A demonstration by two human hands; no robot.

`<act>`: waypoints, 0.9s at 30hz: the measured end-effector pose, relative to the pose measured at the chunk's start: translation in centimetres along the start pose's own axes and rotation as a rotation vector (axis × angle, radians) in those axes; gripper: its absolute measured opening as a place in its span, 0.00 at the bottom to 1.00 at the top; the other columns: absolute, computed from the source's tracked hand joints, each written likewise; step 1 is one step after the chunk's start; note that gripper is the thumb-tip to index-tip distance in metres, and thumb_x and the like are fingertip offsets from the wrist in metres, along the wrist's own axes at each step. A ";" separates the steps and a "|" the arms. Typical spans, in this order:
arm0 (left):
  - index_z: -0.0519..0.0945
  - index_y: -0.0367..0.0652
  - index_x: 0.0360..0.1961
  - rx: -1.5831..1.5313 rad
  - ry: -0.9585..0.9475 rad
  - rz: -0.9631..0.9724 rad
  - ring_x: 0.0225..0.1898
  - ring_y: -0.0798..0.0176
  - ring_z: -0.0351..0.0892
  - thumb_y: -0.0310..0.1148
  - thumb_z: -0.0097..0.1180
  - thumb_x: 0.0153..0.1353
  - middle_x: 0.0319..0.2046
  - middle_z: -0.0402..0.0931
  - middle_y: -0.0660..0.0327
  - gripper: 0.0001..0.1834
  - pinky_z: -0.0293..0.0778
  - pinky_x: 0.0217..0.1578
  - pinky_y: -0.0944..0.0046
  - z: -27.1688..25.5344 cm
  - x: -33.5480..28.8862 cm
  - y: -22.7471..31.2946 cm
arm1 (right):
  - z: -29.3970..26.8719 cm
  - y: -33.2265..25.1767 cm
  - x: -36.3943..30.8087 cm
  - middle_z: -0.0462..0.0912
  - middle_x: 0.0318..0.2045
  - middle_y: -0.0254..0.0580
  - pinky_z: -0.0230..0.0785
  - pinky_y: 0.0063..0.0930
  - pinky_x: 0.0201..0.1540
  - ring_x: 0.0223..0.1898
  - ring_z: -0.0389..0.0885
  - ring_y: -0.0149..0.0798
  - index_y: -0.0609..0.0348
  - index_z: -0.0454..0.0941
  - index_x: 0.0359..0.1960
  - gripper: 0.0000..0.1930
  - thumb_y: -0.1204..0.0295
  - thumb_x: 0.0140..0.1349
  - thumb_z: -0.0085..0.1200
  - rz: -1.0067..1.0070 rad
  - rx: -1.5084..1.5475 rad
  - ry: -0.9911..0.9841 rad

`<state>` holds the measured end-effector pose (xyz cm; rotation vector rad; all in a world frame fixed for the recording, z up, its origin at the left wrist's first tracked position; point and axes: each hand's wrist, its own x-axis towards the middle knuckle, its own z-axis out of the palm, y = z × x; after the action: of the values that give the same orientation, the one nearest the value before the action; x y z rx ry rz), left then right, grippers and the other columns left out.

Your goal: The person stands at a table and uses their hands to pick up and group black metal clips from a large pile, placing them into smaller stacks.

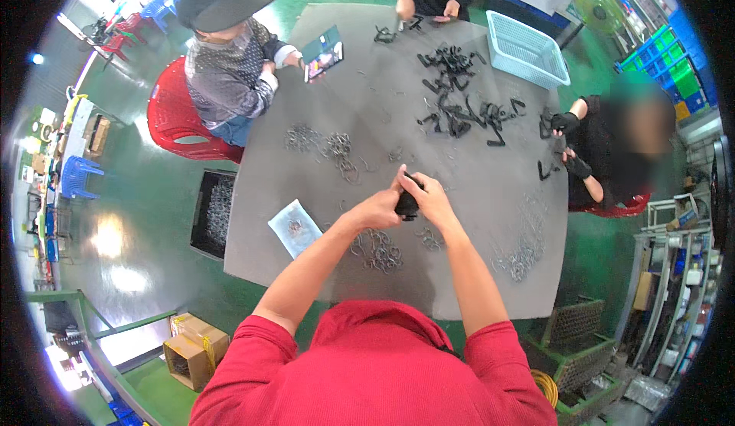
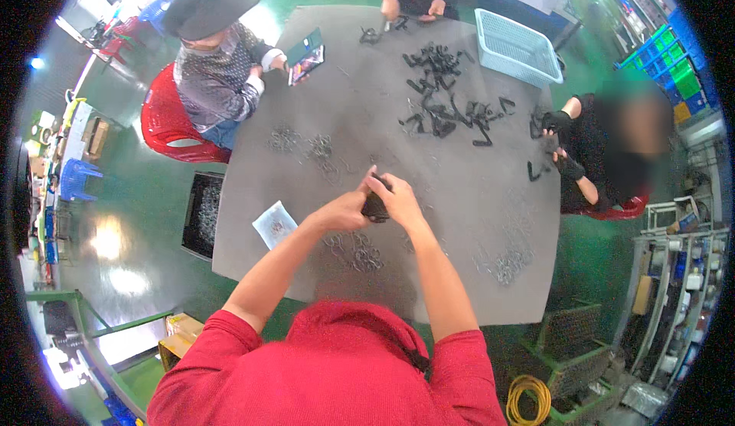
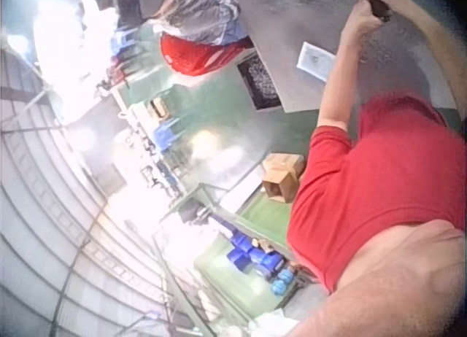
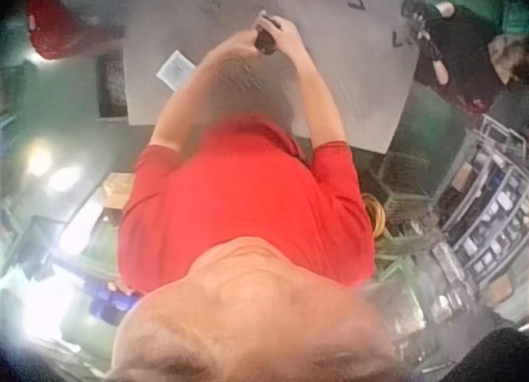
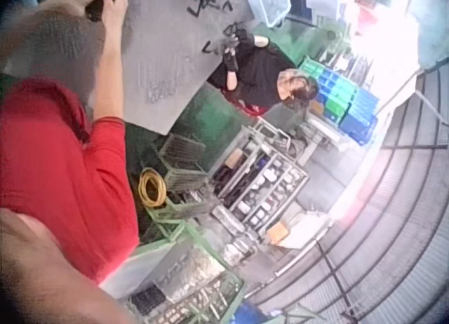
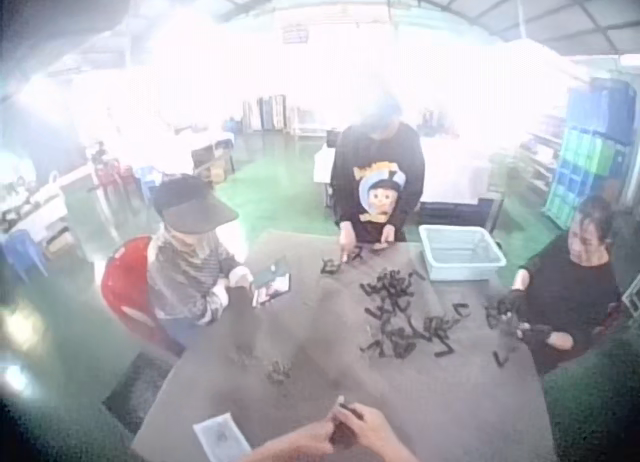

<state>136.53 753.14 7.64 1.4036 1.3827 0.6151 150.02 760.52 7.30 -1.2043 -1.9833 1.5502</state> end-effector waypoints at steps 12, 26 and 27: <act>0.43 0.43 0.62 0.199 0.637 0.208 0.54 0.51 0.57 0.23 0.53 0.40 0.48 0.63 0.49 0.46 0.52 0.56 0.58 -3.6 5.6 -0.7 | -8.8 1.1 10.7 0.70 0.19 0.30 0.59 0.21 0.28 0.24 0.64 0.24 0.65 0.73 0.25 0.20 0.56 0.55 0.50 -0.057 0.097 0.305; 0.73 0.40 0.28 0.050 0.843 -0.477 0.24 0.54 0.75 0.36 0.48 0.56 0.22 0.75 0.55 0.10 0.68 0.27 0.58 4.0 -2.9 -22.9 | -18.3 1.3 26.1 0.65 0.15 0.27 0.51 0.16 0.14 0.13 0.59 0.22 0.60 0.72 0.26 0.21 0.51 0.52 0.53 0.077 0.215 0.604; 0.73 0.40 0.28 0.035 0.845 -0.478 0.24 0.54 0.75 0.36 0.48 0.56 0.22 0.75 0.55 0.10 0.68 0.27 0.58 3.9 -2.7 -22.8 | -18.9 1.8 27.0 0.65 0.15 0.26 0.50 0.16 0.13 0.13 0.60 0.22 0.59 0.72 0.26 0.21 0.51 0.51 0.53 0.054 0.247 0.659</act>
<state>130.14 745.17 -13.24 0.7783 2.3063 0.9051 148.52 793.45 6.09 -1.4309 -1.3065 1.1625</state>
